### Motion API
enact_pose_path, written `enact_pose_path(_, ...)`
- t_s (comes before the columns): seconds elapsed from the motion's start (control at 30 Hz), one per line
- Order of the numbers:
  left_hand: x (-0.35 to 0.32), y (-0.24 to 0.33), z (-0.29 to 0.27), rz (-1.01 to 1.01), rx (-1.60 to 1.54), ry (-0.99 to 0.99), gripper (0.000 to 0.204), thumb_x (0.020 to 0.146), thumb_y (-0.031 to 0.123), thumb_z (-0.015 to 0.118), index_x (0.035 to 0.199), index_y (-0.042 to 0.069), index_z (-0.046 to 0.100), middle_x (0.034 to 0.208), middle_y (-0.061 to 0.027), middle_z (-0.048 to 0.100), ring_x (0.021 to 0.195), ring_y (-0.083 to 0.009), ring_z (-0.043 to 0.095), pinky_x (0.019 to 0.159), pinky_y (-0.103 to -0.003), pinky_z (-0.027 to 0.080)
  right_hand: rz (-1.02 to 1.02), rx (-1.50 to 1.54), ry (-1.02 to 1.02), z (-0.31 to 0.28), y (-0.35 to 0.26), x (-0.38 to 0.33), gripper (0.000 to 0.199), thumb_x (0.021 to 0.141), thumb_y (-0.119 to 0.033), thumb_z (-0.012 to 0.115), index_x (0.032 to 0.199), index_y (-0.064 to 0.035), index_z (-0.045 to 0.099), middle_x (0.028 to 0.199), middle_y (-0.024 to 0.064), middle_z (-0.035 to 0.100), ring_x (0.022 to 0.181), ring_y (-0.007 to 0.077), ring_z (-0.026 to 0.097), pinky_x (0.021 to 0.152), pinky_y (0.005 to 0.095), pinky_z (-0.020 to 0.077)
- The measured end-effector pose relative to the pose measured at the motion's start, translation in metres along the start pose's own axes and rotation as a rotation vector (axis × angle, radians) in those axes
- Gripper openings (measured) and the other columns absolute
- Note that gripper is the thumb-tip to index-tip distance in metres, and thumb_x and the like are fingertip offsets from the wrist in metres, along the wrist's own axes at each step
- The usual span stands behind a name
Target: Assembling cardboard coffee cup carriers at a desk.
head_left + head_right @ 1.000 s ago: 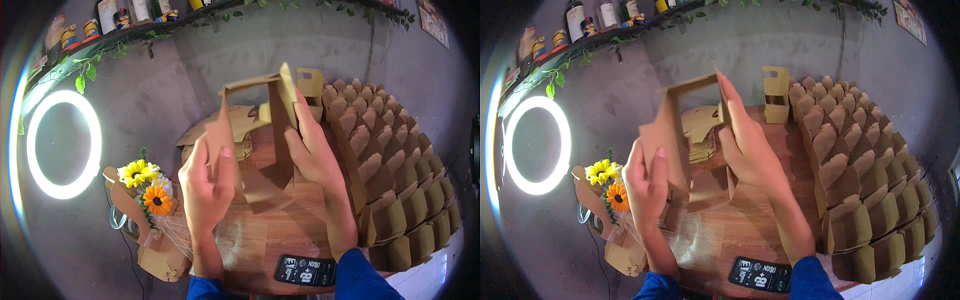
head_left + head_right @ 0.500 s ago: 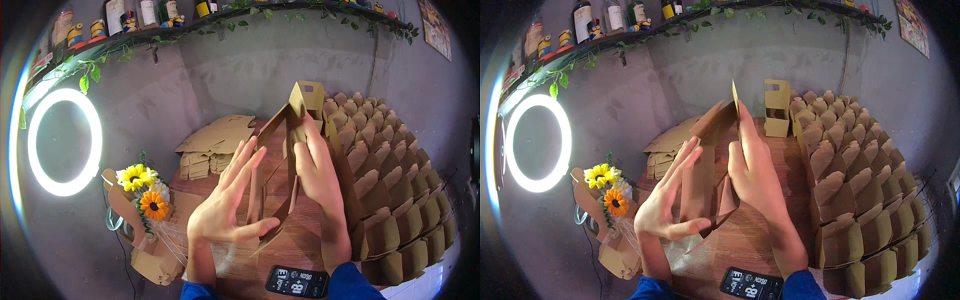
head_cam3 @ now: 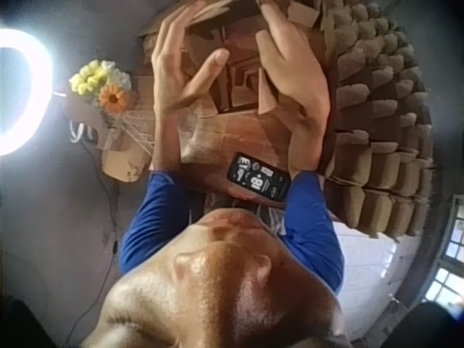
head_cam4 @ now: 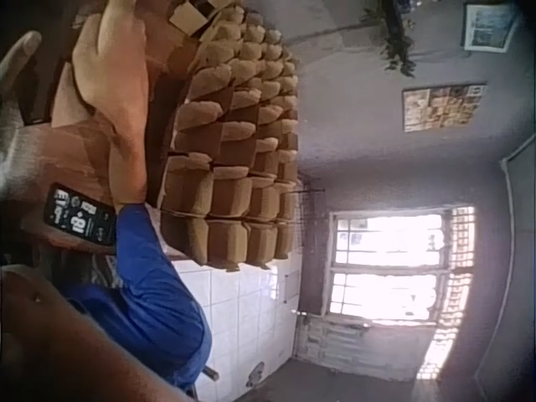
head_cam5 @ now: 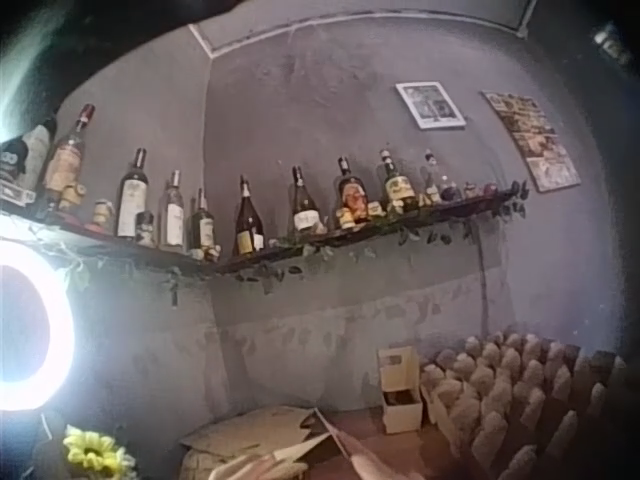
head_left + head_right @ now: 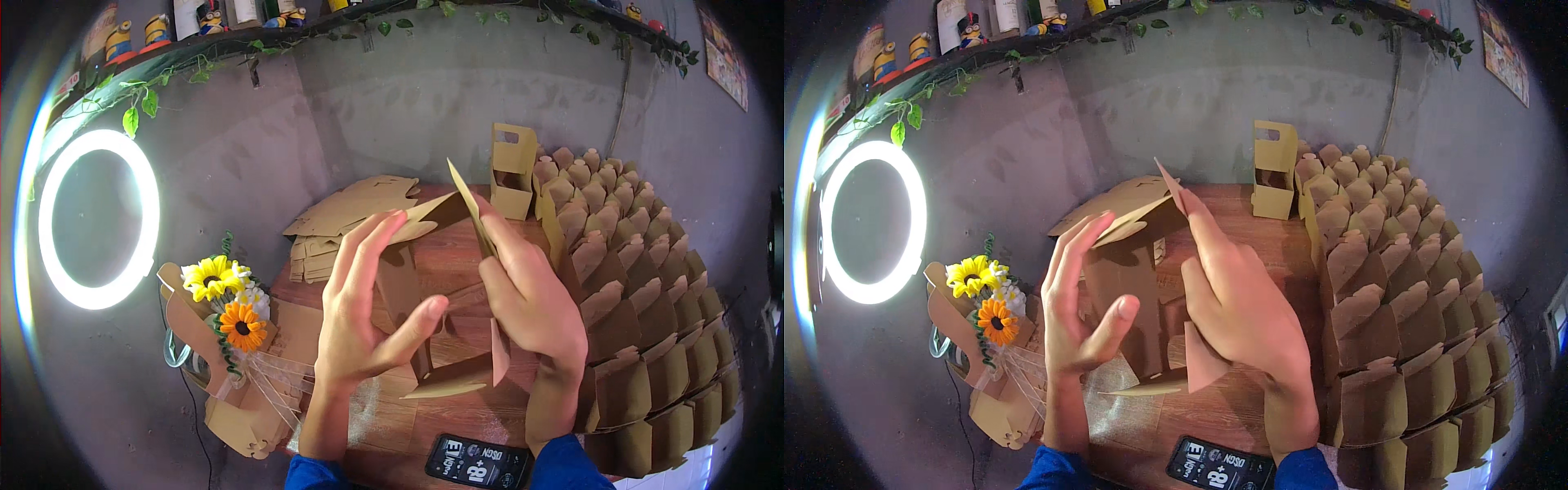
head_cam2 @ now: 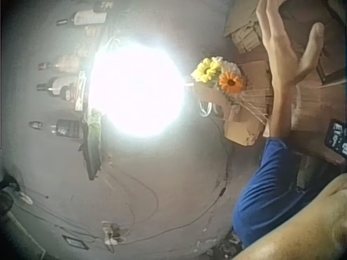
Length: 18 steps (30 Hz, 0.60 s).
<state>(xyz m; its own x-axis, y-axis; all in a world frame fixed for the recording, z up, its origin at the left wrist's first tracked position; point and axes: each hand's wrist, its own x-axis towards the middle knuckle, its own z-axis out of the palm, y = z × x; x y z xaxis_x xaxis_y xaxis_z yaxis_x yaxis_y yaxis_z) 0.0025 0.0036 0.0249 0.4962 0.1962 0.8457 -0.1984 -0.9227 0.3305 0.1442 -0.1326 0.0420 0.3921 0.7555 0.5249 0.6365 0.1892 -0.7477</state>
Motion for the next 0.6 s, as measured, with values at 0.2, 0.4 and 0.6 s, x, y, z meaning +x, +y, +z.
enact_pose_path(0.2,-0.003,-0.011,0.000,-0.032,-0.026,0.152,0.058,0.078,0.022,0.076,0.125,-0.006,0.057,0.123,-0.0233,0.061,0.113,-0.0342,0.061,0.099,-0.040,0.046,0.202,-0.041,-0.180,-0.012,-0.023,-0.009,0.062,0.087,0.002,0.040,0.149,0.0013,0.035,0.130,0.0251,0.058,0.123,0.0377,0.057,0.105,0.0368,0.0399)
enact_pose_path(0.4,-0.004,-0.014,0.001,-0.001,-0.124,0.333,0.047,0.084,0.027,0.069,0.115,-0.007,0.062,0.113,-0.0218,0.065,0.106,-0.0305,0.063,0.095,-0.039,0.049,0.028,-0.063,-0.145,-0.015,-0.018,-0.019,0.073,0.082,0.006,0.040,0.154,-0.0018,0.027,0.146,0.0225,0.046,0.132,0.0363,0.050,0.109,0.0368,0.0367)
enact_pose_path(0.6,-0.004,-0.014,-0.001,0.097,-0.087,0.286,0.038,0.088,0.031,0.064,0.101,-0.005,0.065,0.106,-0.0213,0.066,0.096,-0.0289,0.065,0.086,-0.036,0.050,0.020,-0.062,-0.250,-0.012,-0.010,-0.016,0.082,0.079,0.008,0.041,0.156,-0.0024,0.016,0.154,0.0223,0.036,0.143,0.0362,0.038,0.115,0.0379,0.0306)
